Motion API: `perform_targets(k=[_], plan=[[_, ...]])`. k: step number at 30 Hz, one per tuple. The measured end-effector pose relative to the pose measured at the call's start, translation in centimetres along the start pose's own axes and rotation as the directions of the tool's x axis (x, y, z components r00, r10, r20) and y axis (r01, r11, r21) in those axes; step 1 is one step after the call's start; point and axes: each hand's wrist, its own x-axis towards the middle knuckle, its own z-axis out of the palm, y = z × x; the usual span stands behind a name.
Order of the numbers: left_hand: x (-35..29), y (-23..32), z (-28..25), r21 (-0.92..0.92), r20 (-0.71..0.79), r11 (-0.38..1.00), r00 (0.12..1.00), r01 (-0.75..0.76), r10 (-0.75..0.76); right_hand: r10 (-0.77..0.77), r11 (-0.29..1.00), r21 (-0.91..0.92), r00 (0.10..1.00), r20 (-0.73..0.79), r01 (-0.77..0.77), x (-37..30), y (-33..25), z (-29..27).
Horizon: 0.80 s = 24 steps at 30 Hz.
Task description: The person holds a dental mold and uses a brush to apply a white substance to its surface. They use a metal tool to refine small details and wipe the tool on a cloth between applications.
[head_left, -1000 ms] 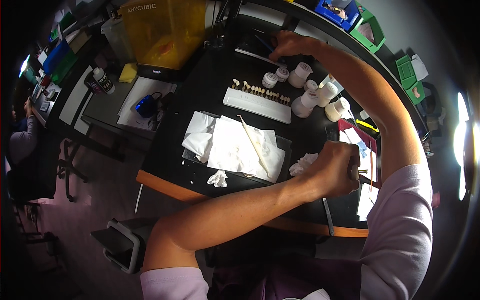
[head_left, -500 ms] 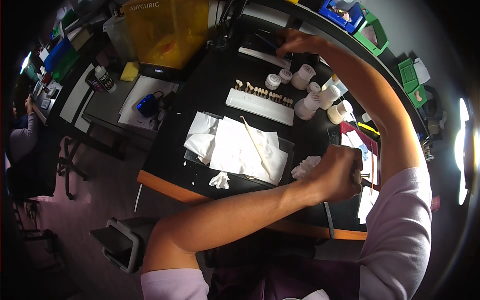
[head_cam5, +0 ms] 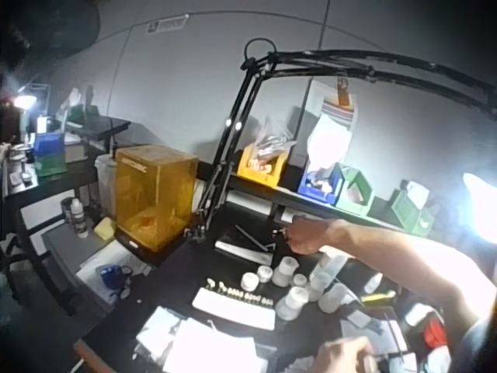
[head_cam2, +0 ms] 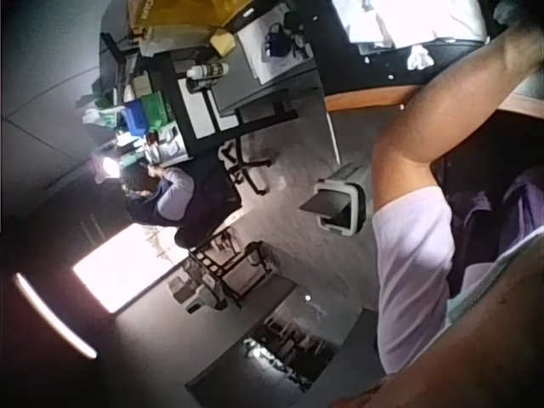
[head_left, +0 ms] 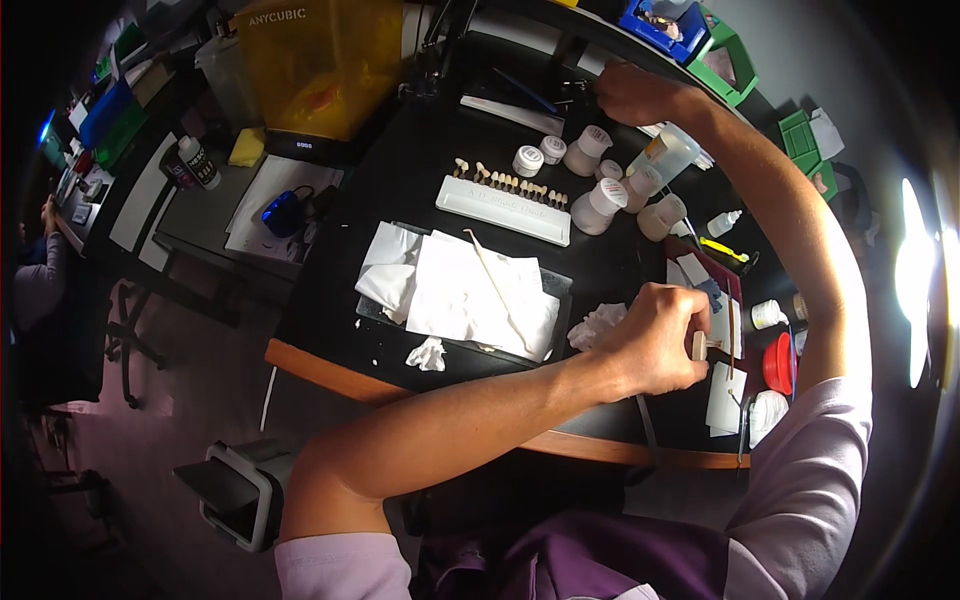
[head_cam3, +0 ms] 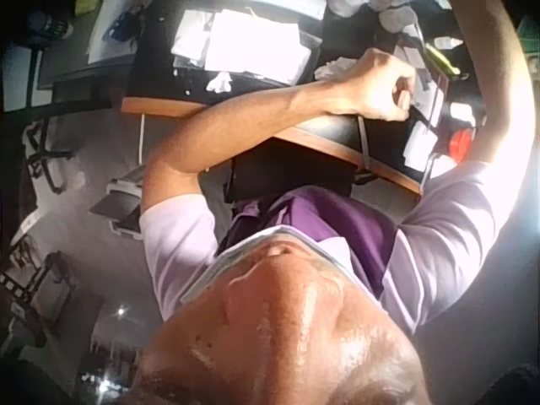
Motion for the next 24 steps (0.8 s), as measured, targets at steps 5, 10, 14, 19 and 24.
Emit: perform_targets(k=[5, 10, 14, 19, 24], plan=[[-0.1, 0.0, 0.0, -0.005, -0.028, 1.0, 0.999, -0.03, 0.03, 0.073, 0.982, 0.186, 0.964, -0.256, -0.025, -0.8, -0.8, 0.4], [-0.2, 0.0, 0.0, -0.014, -0.02, 1.0, 1.0, -0.021, 0.021, 0.146, 0.963, 0.252, 0.968, -0.206, -0.091, 0.1, -1.5, 0.0], [-0.1, 0.1, 0.0, 0.002, -0.029, 1.0, 0.999, -0.024, 0.025, 0.158, 0.946, 0.314, 0.959, -0.236, -0.079, 0.7, -1.1, 0.9], [-0.1, 0.1, 0.0, 0.005, -0.036, 0.999, 0.998, -0.044, 0.044, 0.151, 0.953, 0.287, 0.97, -0.189, -0.092, 1.3, -1.1, 1.0], [0.0, 0.3, -0.1, 0.013, -0.026, 0.999, 0.999, -0.045, 0.045, 0.133, 0.951, 0.302, 0.964, -0.231, -0.059, 1.3, -1.1, 1.1]])
